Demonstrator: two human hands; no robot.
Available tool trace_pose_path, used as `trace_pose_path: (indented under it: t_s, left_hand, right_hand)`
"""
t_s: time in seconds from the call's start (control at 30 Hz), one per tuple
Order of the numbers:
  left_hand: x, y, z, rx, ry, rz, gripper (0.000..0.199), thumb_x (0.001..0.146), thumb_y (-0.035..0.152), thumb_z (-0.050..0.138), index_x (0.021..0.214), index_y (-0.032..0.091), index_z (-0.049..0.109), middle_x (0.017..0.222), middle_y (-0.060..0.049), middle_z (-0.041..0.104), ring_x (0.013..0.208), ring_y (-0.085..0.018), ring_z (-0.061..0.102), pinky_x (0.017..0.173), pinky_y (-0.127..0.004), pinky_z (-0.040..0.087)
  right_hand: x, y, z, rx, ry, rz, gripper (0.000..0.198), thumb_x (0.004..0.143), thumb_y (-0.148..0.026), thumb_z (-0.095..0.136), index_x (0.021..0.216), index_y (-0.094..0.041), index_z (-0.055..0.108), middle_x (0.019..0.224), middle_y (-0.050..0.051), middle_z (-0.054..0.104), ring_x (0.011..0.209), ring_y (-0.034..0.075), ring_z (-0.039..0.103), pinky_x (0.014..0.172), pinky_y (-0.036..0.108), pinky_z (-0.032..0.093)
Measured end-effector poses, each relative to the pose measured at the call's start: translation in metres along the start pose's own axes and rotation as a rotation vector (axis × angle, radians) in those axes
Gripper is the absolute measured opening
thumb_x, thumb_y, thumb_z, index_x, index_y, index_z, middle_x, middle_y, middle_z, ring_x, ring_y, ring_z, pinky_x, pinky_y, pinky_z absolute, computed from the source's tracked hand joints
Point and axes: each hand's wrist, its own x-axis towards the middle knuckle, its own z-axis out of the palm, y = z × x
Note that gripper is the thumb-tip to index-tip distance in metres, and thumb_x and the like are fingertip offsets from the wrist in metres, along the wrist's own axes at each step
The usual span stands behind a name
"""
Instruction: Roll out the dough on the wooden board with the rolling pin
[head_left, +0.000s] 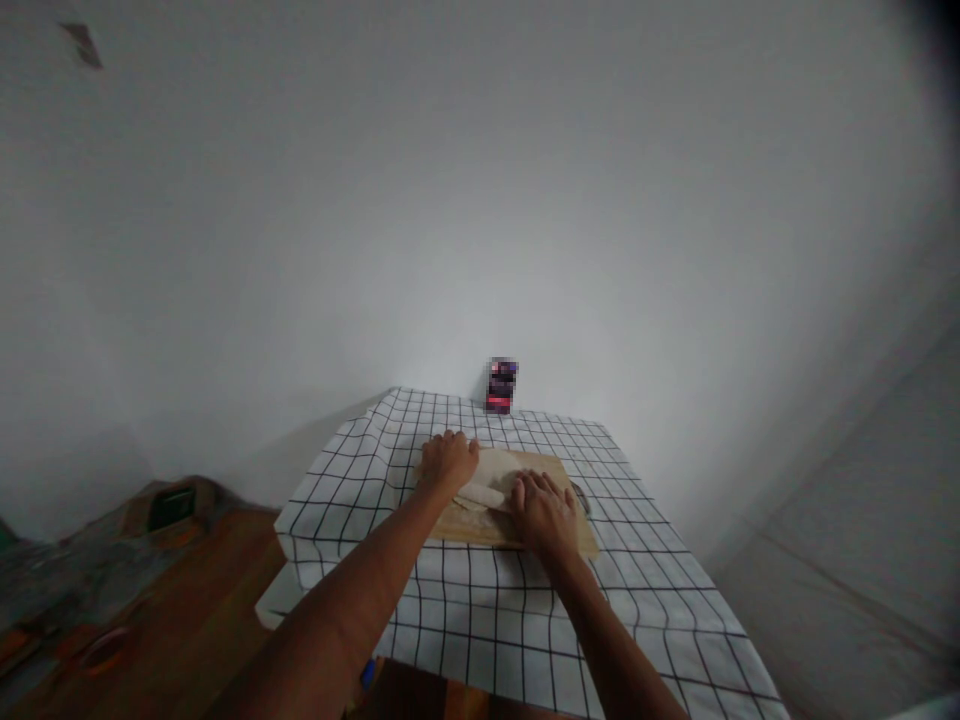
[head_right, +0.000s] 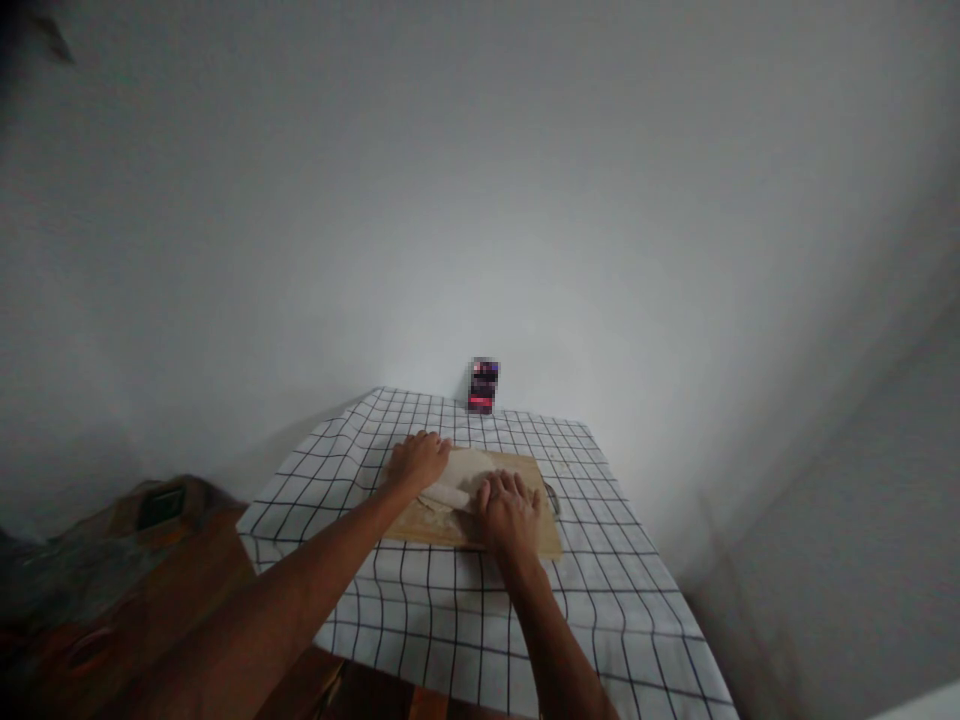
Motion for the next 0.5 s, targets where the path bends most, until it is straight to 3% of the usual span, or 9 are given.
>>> trace_pose_path:
  t_s: [0.23,0.5]
  left_hand:
    - [0.014,0.003,0.002,0.013,-0.005,-0.041,0.050,0.119,0.044,0.040,0.131,0.014,0.078,0.135,-0.022,0.080,0.132,-0.038,0.071,0.107,-0.051,0.054]
    - [0.005,0.001,0.002,0.041,-0.005,0.002,0.049,0.117,0.044,0.042,0.131,0.014,0.079,0.138,-0.021,0.079,0.132,-0.036,0.072,0.107,-0.048,0.055]
  right_hand:
    - [0.031,0.007,-0.001,-0.023,-0.003,-0.070,0.047,0.120,-0.030,0.034,0.135,-0.022,0.078,0.151,0.015,0.076,0.150,0.026,0.063,0.123,0.046,0.043]
    - [0.005,0.009,0.020,-0.024,0.124,-0.112,0.043,0.119,-0.030,0.041,0.140,-0.024,0.078,0.152,0.014,0.076,0.147,0.027,0.065,0.121,0.043,0.045]
